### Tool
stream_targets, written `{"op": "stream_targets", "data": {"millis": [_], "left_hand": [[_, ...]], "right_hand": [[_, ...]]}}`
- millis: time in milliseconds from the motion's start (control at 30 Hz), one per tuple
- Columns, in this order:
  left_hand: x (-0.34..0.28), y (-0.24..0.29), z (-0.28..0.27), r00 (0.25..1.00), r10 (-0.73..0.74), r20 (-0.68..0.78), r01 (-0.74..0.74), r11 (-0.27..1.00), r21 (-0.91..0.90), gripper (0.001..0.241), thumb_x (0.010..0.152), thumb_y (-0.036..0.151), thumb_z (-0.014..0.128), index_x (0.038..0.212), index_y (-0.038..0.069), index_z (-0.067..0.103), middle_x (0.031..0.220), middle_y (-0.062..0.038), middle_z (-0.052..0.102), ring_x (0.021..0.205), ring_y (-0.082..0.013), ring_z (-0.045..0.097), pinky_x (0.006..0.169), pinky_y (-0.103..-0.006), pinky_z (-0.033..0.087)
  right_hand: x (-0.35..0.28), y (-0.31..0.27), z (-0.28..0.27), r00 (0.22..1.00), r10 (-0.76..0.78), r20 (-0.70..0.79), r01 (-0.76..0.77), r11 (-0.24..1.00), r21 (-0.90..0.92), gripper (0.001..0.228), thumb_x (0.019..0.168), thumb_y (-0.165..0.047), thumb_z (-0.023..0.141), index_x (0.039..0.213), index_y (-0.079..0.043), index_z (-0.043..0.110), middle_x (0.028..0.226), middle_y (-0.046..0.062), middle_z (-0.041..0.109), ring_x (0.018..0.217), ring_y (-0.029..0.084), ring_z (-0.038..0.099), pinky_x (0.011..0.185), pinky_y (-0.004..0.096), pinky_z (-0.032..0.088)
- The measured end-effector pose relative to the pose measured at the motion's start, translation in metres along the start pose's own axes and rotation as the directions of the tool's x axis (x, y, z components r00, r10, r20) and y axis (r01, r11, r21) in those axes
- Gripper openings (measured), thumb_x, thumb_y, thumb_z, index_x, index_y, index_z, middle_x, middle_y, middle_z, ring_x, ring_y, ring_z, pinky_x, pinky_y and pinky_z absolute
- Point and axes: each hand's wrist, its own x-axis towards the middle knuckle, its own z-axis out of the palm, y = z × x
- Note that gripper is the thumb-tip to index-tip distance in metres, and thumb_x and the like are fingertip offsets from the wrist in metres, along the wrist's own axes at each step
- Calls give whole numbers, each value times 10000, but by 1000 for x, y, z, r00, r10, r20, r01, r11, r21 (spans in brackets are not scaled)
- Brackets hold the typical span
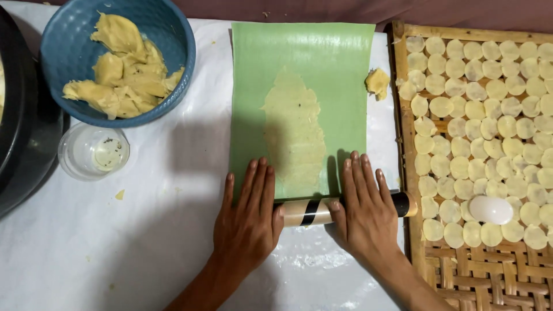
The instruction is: Flattening small portions of dough into thin discs using a rolling pin on a plastic mat.
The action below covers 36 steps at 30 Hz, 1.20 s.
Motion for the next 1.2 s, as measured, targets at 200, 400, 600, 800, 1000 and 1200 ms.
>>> {"op": "stream_targets", "data": {"millis": [200, 400, 600, 800, 1000, 1200], "left_hand": [[-59, 19, 3, 998, 17, 60, -23, 995, 96, 643, 1048, 411, 432, 1548, 7, 412, 1629, -165, 416, 1524, -297, 371, 1213, -489, 303], [-86, 25, -5, 997, 80, 19, -79, 996, -29, 542, 984, 214, 605, 1472, 21, 470, 1565, -209, 465, 1470, -352, 433, 1181, -483, 378], [-81, 25, -19, 953, 148, -263, -189, 973, -135, 146, 1041, 22, 477, 1048, -5, 620, 1111, -224, 683, 1021, -364, 680, 890, -475, 534], [-128, -8, -15, 968, 56, -243, -107, 974, -201, 154, 1001, 68, 468, 1104, 62, 583, 1226, -182, 679, 1092, -350, 671, 938, -486, 489], [-146, -39, -20, 837, -435, -333, 334, 887, -320, 459, 850, 179, 741, 1260, 27, 598, 1262, -161, 698, 1125, -351, 680, 1018, -436, 509], [-124, -20, -9, 574, -816, 71, 597, 358, -718, 631, 821, 283, 705, 1368, 42, 502, 1239, -161, 723, 1043, -258, 738, 832, -326, 571]], "right_hand": [[-61, -15, 3, 999, -40, -10, 40, 998, 43, 663, 1089, -397, 190, 1563, 59, 277, 1627, 265, 354, 1536, 380, 347, 1280, 474, 269], [-98, -26, -18, 995, -96, -23, 97, 995, 24, 598, 1052, -339, 390, 1545, 0, 379, 1632, 180, 383, 1516, 301, 381, 1259, 421, 284], [-99, -32, -40, 995, 6, -104, 28, 947, 319, 509, 948, -267, 619, 1410, -61, 565, 1407, 129, 606, 1295, 291, 567, 1117, 434, 461], [-77, -14, -78, 946, 325, 24, -256, 697, 669, 340, 927, -173, 603, 1217, -9, 673, 1230, 156, 716, 1129, 268, 693, 973, 363, 584], [-99, -22, -22, 659, 710, 250, -316, -40, 948, 311, 920, 30, 582, 1226, 26, 529, 1235, 210, 642, 1155, 303, 634, 946, 403, 555], [-41, -65, -33, 391, 495, 776, -458, -627, 630, 340, 893, 69, 593, 1227, 68, 530, 1246, 284, 670, 1176, 360, 651, 1082, 427, 509]]}}
